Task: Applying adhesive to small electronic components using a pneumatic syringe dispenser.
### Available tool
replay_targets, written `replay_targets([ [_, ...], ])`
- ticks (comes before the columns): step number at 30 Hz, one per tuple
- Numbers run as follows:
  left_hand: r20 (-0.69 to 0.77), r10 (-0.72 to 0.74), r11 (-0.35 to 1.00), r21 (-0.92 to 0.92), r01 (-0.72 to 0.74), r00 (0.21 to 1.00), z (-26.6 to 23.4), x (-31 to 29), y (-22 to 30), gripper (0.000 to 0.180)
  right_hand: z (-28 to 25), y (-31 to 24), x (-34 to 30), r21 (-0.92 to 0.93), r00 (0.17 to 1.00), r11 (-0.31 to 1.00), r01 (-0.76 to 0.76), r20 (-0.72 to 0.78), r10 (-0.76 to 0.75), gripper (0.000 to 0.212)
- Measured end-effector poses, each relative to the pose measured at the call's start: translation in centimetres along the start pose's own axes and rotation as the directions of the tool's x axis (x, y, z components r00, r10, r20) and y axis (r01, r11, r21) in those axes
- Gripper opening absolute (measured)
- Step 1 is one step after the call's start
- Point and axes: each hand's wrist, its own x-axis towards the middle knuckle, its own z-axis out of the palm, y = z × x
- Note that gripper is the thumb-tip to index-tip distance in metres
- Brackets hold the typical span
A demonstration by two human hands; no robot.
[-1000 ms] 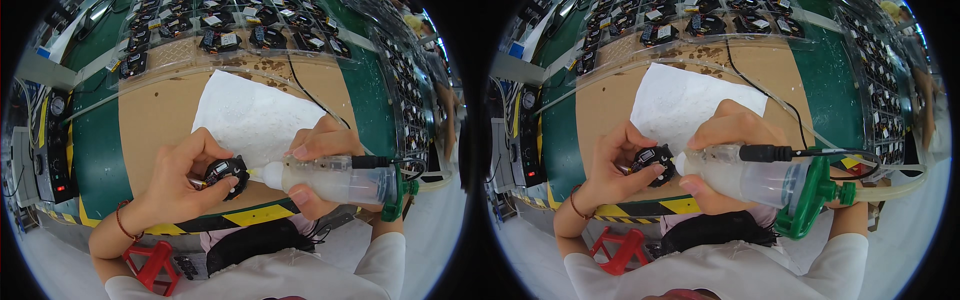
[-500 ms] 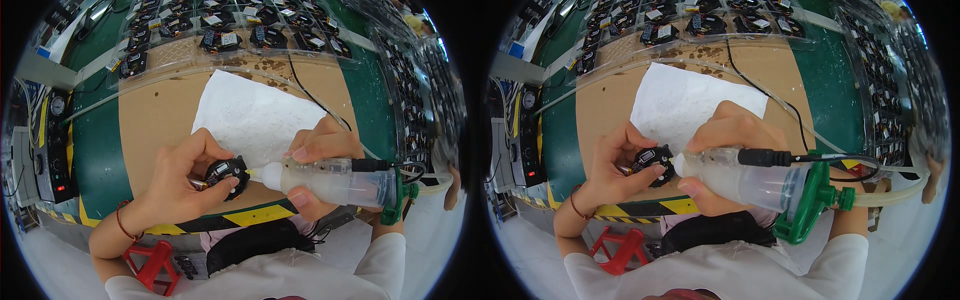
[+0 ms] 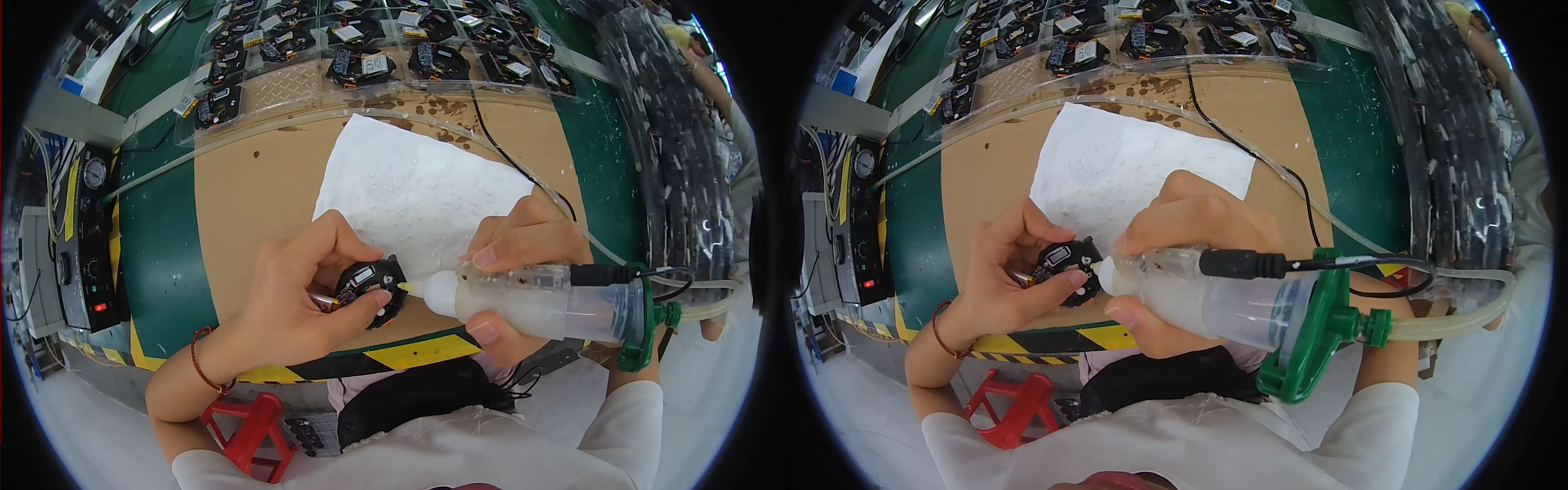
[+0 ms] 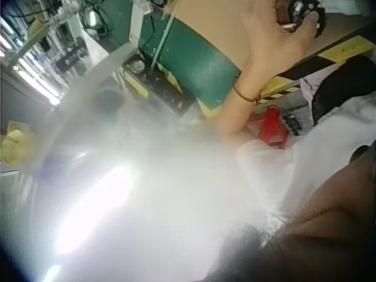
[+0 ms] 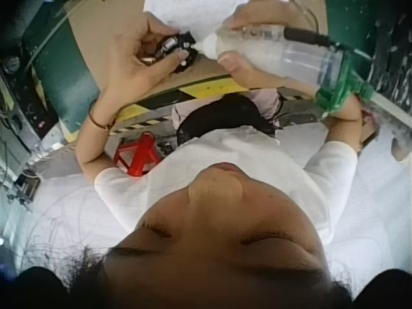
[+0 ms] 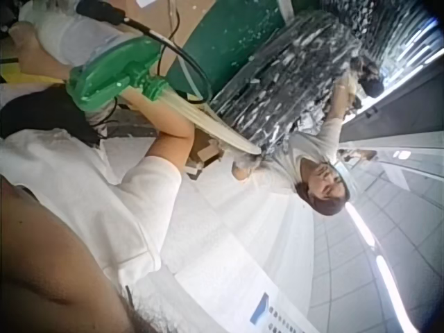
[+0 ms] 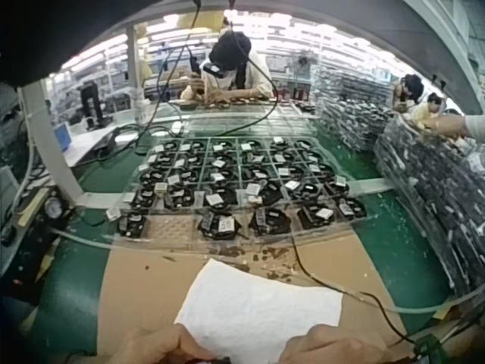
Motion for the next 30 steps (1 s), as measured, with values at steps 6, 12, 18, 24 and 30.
replay_targets([
  [6, 0.013, -0.008, 1.000, -0.007, 0.008, 1.000, -0.43, 0.26, -0.68, 0.024, 0.33, 0.91, 0.37, -0.047, 0.998, 0.998, 0.053, -0.016, -0.053, 0.041],
  [12, 0.015, -0.005, 1.000, 0.000, 0.005, 1.000, -0.18, -0.02, -0.87, 0.024, 0.23, 0.82, -0.10, -0.035, 0.999, 0.998, 0.053, -0.009, -0.053, 0.040],
  [18, 0.013, -0.007, 1.000, 0.003, 0.007, 1.000, 0.05, -0.12, -0.89, 0.024, 0.04, 0.56, -0.23, -0.056, 0.998, 0.997, 0.055, -0.002, -0.055, 0.041],
  [24, 0.021, 0.014, 1.000, -0.005, -0.014, 1.000, -0.13, 0.15, -0.96, 0.024, -0.03, 0.77, 0.05, -0.065, 0.996, 0.994, 0.084, -0.018, -0.085, 0.042],
  [30, 0.012, -0.008, 1.000, -0.029, 0.008, 1.000, -0.55, 0.05, -0.96, 0.024, -0.28, 0.82, 0.54, -0.001, 0.988, 0.988, 0.155, 0.006, -0.155, 0.043],
])
